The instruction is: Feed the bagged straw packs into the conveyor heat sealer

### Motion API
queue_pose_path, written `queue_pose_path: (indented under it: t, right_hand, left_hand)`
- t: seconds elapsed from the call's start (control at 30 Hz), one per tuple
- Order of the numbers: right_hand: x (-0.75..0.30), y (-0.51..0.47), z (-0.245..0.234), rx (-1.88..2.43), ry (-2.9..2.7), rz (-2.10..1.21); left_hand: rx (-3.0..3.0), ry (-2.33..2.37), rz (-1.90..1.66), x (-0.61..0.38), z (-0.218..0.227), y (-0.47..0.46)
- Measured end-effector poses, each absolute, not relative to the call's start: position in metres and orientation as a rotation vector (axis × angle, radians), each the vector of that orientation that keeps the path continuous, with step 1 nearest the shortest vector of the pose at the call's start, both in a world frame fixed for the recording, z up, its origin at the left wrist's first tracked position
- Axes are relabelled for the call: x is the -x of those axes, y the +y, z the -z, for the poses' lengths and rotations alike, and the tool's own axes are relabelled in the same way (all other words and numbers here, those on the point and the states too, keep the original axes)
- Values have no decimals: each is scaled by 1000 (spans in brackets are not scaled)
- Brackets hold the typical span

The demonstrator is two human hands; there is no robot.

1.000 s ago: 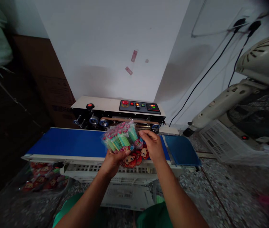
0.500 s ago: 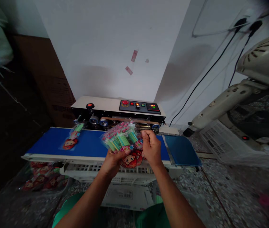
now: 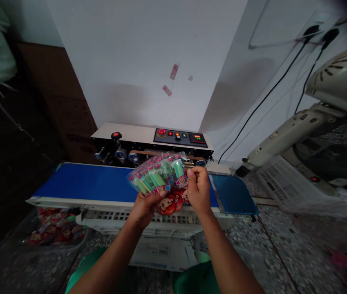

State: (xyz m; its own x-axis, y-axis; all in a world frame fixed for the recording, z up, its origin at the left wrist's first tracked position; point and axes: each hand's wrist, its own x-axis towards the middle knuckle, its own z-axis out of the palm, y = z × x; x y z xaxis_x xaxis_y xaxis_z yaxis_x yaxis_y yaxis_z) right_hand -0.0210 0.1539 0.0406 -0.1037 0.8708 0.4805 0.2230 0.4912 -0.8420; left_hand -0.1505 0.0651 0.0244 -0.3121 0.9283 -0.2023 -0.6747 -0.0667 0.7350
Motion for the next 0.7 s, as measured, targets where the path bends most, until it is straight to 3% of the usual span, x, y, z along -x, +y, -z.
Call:
queue_pose_path:
  t: [0.37,0.7]
  right_hand:
    - [-13,184,-33,988,-1311,-770]
    - [-88,240,10,1622,-1441,-267]
  left_hand:
    - [-403,937,-1685,154,-23,64]
    - [-407,980,-1694,156,-28,64]
